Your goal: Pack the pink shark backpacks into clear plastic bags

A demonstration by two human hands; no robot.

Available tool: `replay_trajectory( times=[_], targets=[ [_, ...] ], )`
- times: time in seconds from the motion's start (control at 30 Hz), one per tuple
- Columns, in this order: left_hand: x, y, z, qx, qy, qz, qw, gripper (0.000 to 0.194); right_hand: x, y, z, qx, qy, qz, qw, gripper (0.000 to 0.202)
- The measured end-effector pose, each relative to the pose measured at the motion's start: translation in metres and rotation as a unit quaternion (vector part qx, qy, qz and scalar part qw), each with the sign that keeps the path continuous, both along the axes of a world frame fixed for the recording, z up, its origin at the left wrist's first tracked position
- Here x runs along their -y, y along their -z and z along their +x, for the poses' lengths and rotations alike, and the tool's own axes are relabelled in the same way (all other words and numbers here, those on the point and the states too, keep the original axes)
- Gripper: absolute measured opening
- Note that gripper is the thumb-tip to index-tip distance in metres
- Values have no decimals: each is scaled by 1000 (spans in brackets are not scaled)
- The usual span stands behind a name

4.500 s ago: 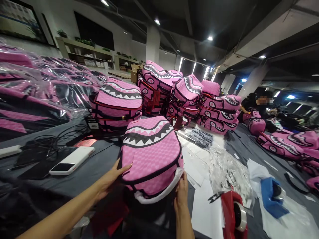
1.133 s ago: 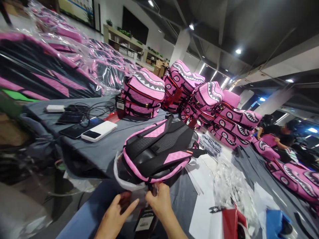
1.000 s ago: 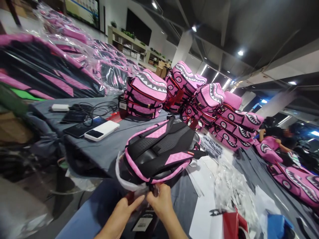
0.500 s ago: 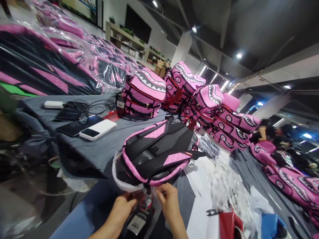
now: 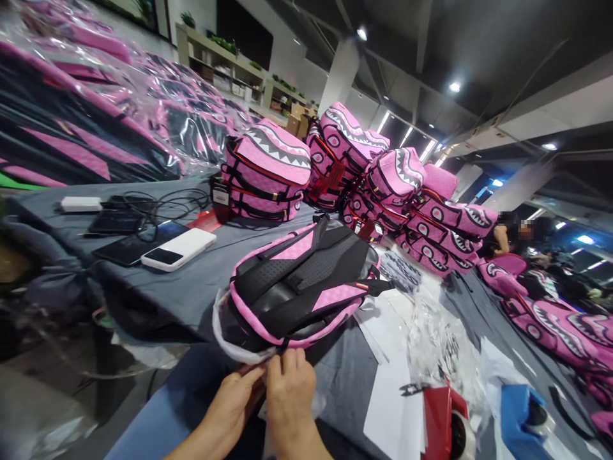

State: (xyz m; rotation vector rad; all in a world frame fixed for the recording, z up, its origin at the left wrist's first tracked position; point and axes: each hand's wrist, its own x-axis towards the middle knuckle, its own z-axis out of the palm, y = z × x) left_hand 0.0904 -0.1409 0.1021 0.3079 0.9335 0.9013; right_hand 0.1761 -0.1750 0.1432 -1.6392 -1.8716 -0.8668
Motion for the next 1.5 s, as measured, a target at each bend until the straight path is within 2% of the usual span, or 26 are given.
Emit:
replay_trajectory(
  times=[0.2, 0.37, 0.43, 0.53, 0.67, 0.8, 0.93, 1.07, 1.13, 1.27, 1.37, 1.5],
  targets=[
    [4, -17, -4, 44, 34, 20, 998, 38, 20, 9, -3, -22, -6, -17, 1000, 26],
    [3, -12, 4, 3, 10, 13, 1000, 34, 31, 7, 0, -110, -52, -38, 992, 20],
    [1, -7, 9, -15, -5, 19, 1000, 33, 31, 5, 3, -148, -66, -16, 987, 15],
    [-2, -3, 14, -43, -31, 35, 998, 35, 22, 10, 6, -176, -16, 31, 984, 13],
    [-1, -2, 10, -81, -54, 49, 994, 37, 5, 28, 5, -155, 61, 60, 984, 17],
    [2, -6, -2, -105, -50, 59, 991, 40, -2, 37, 7, -101, 51, 70, 991, 24],
    [2, -10, -5, -131, -38, 93, 986, 42, 3, 28, 6, -53, 19, 63, 996, 21],
    [2, -17, -1, -136, -23, 109, 984, 45, 11, 18, -2, -91, 0, -18, 996, 4],
    [5, -22, -3, -134, -14, 113, 984, 45, 11, 17, -5, -94, 13, -15, 995, 3],
    [12, -29, -15, -150, 7, 123, 981, 51, 7, 18, 0, -97, 23, 19, 995, 24],
    [15, -22, -20, -148, -1, 115, 982, 57, 8, 15, 6, -143, 9, -5, 990, 26],
    [13, -9, -8, -50, 26, 95, 994, 53, 10, 2, 9, -205, -5, -62, 977, 21]
  ],
)
